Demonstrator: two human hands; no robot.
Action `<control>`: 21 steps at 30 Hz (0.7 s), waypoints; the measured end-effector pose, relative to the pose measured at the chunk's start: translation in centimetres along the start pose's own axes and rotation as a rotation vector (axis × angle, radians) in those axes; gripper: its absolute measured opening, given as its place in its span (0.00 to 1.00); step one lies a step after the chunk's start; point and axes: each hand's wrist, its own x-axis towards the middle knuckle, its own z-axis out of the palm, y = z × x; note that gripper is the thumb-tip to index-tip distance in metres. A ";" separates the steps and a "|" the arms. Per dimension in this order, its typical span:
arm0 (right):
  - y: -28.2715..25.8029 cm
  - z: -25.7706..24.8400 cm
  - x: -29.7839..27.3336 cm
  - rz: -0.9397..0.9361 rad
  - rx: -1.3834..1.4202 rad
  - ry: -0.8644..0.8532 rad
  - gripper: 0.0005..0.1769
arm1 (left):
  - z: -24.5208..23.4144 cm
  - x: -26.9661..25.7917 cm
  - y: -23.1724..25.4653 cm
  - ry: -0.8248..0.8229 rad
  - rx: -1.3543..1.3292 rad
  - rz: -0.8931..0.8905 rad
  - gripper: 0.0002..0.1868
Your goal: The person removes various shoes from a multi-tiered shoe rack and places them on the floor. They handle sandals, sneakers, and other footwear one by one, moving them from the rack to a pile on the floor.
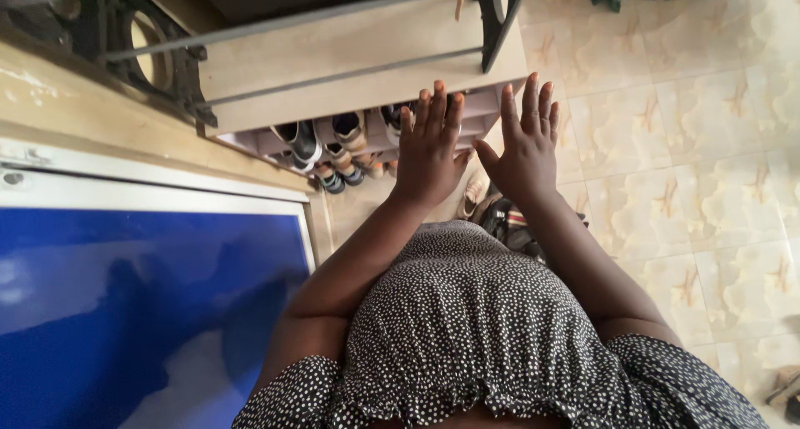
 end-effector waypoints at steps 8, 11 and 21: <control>-0.5 -0.6 -3.7 0.054 -0.003 -0.059 0.53 | 0.5 -2.7 1.3 -0.045 0.013 0.063 0.57; -1.1 -0.9 -5.5 0.084 -0.014 -0.049 0.53 | -0.1 -3.6 1.7 -0.059 -0.016 0.098 0.58; -6.6 -0.2 -12.7 0.170 -0.031 -0.069 0.53 | -4.6 -10.8 2.0 -0.104 -0.061 0.137 0.58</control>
